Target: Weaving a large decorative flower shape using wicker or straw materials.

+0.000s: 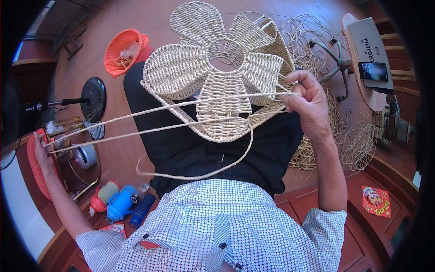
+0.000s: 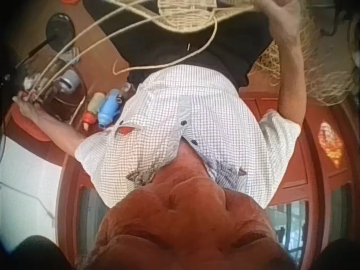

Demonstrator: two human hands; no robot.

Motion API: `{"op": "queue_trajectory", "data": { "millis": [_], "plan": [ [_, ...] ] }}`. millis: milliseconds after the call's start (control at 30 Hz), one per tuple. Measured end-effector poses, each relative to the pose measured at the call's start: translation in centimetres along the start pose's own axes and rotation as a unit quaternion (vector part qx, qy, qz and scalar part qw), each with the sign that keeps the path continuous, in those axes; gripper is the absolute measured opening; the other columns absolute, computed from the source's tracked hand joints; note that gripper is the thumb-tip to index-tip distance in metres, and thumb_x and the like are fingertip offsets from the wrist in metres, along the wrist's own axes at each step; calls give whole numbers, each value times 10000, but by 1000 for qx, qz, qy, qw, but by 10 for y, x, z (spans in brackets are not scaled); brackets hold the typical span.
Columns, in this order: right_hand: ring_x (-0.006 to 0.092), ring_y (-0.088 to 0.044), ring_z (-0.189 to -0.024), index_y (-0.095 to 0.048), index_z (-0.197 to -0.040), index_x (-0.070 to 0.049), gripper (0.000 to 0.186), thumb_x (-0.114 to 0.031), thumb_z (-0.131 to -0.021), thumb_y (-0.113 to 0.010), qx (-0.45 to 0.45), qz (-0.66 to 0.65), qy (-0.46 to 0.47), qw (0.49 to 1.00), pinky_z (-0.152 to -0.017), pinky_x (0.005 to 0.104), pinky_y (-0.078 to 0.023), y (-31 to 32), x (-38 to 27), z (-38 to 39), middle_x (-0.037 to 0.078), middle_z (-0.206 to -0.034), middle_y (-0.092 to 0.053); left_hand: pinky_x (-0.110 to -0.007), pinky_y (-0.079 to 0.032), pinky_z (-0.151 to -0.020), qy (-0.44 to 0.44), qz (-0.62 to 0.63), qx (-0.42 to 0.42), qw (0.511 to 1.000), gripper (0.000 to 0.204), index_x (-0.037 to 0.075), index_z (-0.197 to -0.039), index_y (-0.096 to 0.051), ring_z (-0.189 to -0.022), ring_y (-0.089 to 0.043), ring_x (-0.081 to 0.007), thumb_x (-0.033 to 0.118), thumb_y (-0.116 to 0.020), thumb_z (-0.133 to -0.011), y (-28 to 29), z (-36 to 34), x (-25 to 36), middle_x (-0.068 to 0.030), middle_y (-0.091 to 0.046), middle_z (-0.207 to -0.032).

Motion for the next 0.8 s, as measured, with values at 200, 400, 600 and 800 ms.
{"op": "queue_trajectory", "data": {
  "millis": [200, 400, 600, 800],
  "plan": [
    [-1, -429, -654, -714, -1292, -73, 385, 31, -924, -753, -29, 131, 23, 991, -616, 212, -344, -9, -8, 20, -136, -709, -405, -205, -260, -500, 27, -5, -86, 996, 466, 69, -1110, -766, -523, -342, 4, 527, -681, -1126, 11, -3, -37, 140, -412, -662],
    [203, -587, -639, -778, -1240, -145, 401, -66, -848, -815, -125, 433, 203, 870, -698, 388, -486, -34, -12, 55, -17, -701, -557, -400, -524, -1085, -289, -368, -199, 861, 430, 4, -1320, -744, -1202, -710, -283, 355, -533, -1188, -153, 125, 13, -165, -753, -1257],
    [233, -758, -816, -785, -1145, -127, 270, -94, -881, -829, -116, 433, 244, 860, -740, 374, -531, -50, 13, 59, 43, -940, -795, -418, -581, -826, -287, -198, -445, 825, 196, 17, -1039, -786, -865, -741, -288, 207, -739, -1052, -283, 365, 116, -118, -754, -945],
    [245, -750, -748, -791, -1075, -64, 139, -75, -945, -836, -28, 341, 209, 916, -651, 360, -557, -38, 15, 55, 88, -933, -773, -420, -576, -732, -330, -259, -533, 735, 253, 29, -951, -792, -795, -750, -289, 278, -832, -977, -311, 414, 112, -112, -759, -867]
  ]
}}
Point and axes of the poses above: each hand's wrist, its own z-axis away from the middle knuckle, its own y-axis out of the back of the hand, x = y × z, the point moved 2 cm from there along -z, towards the middle knuckle
